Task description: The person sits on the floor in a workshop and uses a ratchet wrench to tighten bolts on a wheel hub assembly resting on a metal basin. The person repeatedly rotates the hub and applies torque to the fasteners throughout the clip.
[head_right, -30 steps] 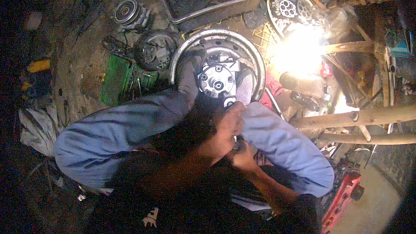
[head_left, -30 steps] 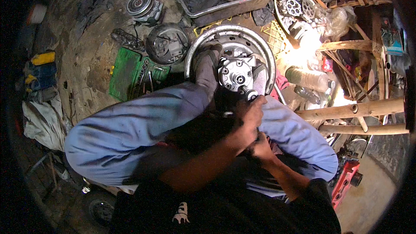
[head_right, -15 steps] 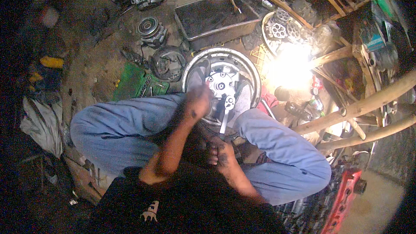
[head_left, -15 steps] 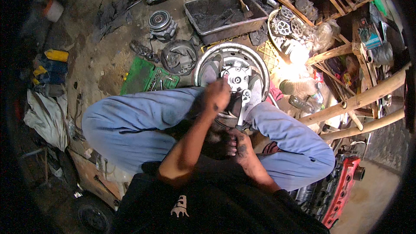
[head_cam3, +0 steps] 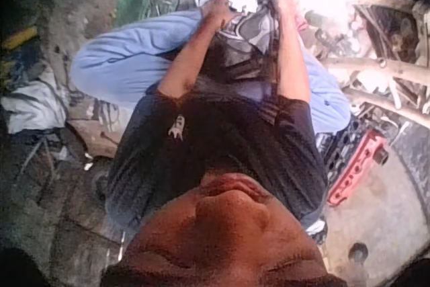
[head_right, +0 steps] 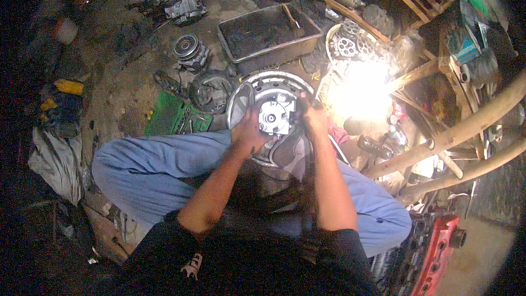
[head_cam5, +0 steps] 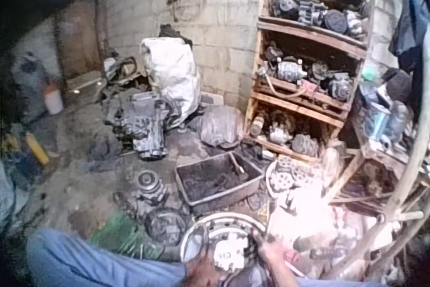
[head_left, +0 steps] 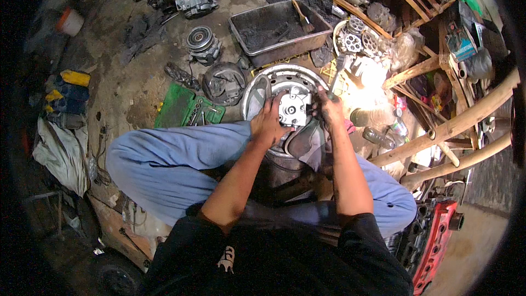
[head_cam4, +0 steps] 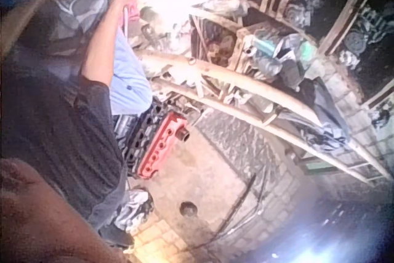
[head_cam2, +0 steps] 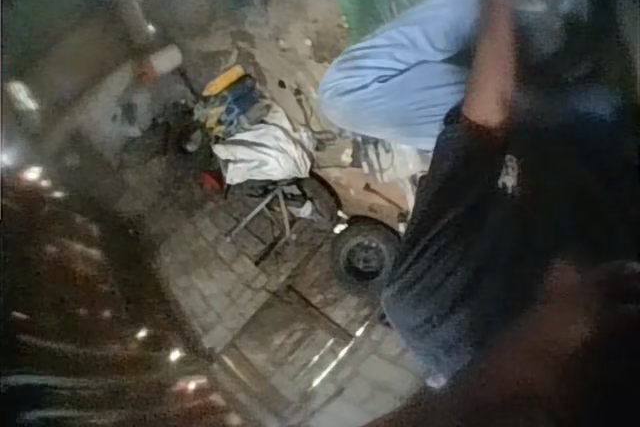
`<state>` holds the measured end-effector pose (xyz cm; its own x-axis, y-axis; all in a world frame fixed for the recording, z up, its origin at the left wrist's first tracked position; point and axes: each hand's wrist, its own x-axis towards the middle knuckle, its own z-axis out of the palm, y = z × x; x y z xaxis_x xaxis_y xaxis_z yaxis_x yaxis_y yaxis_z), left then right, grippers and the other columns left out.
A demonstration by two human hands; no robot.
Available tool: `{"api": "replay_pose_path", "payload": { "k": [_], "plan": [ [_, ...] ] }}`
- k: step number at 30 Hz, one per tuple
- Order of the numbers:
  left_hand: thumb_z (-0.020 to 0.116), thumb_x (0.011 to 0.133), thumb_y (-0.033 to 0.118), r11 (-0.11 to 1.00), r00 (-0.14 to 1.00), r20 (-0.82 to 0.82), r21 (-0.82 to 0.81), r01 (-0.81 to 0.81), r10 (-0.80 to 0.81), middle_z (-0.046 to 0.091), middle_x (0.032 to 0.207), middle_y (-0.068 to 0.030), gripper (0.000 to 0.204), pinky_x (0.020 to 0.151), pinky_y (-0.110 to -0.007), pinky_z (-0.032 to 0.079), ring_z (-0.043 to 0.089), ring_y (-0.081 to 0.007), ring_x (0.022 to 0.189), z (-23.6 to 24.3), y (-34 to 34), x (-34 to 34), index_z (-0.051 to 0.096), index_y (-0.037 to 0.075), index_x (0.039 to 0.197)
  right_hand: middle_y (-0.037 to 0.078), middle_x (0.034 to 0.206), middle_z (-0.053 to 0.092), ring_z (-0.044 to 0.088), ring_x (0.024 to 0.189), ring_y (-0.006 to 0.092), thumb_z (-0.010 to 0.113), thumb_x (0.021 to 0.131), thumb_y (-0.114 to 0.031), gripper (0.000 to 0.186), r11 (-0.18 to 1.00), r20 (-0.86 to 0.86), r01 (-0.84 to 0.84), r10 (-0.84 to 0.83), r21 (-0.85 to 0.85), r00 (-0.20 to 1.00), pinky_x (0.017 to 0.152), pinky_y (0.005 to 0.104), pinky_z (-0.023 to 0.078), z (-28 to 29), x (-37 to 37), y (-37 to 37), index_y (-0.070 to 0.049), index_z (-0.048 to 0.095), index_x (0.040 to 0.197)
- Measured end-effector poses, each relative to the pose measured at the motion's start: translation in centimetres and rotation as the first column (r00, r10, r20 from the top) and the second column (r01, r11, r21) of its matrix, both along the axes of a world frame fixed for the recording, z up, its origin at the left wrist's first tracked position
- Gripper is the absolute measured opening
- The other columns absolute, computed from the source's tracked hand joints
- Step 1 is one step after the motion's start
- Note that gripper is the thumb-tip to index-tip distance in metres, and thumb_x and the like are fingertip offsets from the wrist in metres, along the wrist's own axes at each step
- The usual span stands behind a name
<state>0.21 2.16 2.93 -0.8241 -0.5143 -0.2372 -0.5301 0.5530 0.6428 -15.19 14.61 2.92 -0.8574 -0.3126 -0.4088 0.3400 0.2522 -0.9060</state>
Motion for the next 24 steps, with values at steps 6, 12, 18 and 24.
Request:
{"api": "replay_pose_path", "payload": {
  "k": [6,12,18,24],
  "plan": [
    [0.09,0.052,0.038,0.997,0.975,-0.207,-0.05,0.065,-0.074,0.058,0.123,-0.012,0.107,0.092,-0.046,0.049,0.057,-0.0323,0.117,-1.0,-1.5,0.1,0.037,0.033,0.145,0.006,0.062,0.06,0.056,0.052,0.015,0.071,0.086,-0.033,0.036,0.947,-0.233,-0.162,0.23,0.277,0.945,0.05,0.0316,0.044,-6.4,-1.8,0.0,0.003,0.069,0.085],
    [0.092,0.047,0.033,0.985,0.962,-0.212,-0.036,0.168,-0.172,0.058,0.126,-0.02,0.108,0.099,-0.044,0.045,0.053,-0.0381,0.12,-2.7,-4.1,0.7,0.043,0.025,0.144,0.01,0.07,0.066,0.058,0.06,0.0169,0.071,0.082,-0.028,0.033,0.886,-0.119,-0.158,0.231,0.437,0.966,0.058,0.0339,0.047,-1.6,0.7,-0.5,0.005,0.07,0.086],
    [0.093,0.046,0.022,0.922,0.928,-0.303,0.248,0.298,-0.219,0.053,0.134,-0.021,0.111,0.104,-0.044,0.042,0.05,-0.0385,0.124,-2.6,-5.6,-0.5,0.042,0.022,0.145,0.011,0.067,0.066,0.06,0.058,0.0202,0.073,0.08,-0.028,0.036,0.895,-0.17,-0.149,0.239,0.42,0.956,0.058,0.0363,0.048,-3.0,0.5,0.3,0.007,0.068,0.086],
    [0.09,0.051,0.012,0.928,0.938,-0.278,0.25,0.277,-0.206,0.04,0.147,-0.0179,0.116,0.111,-0.042,0.036,0.035,-0.0389,0.138,-2.1,-5.0,-0.2,0.032,0.028,0.15,0.021,0.091,0.07,0.069,0.088,0.0296,0.073,0.082,-0.024,0.037,0.873,-0.467,-0.03,0.289,0.487,0.836,0.082,0.0383,0.051,3.7,4.4,3.0,0.004,0.066,0.106]
  ]
}}
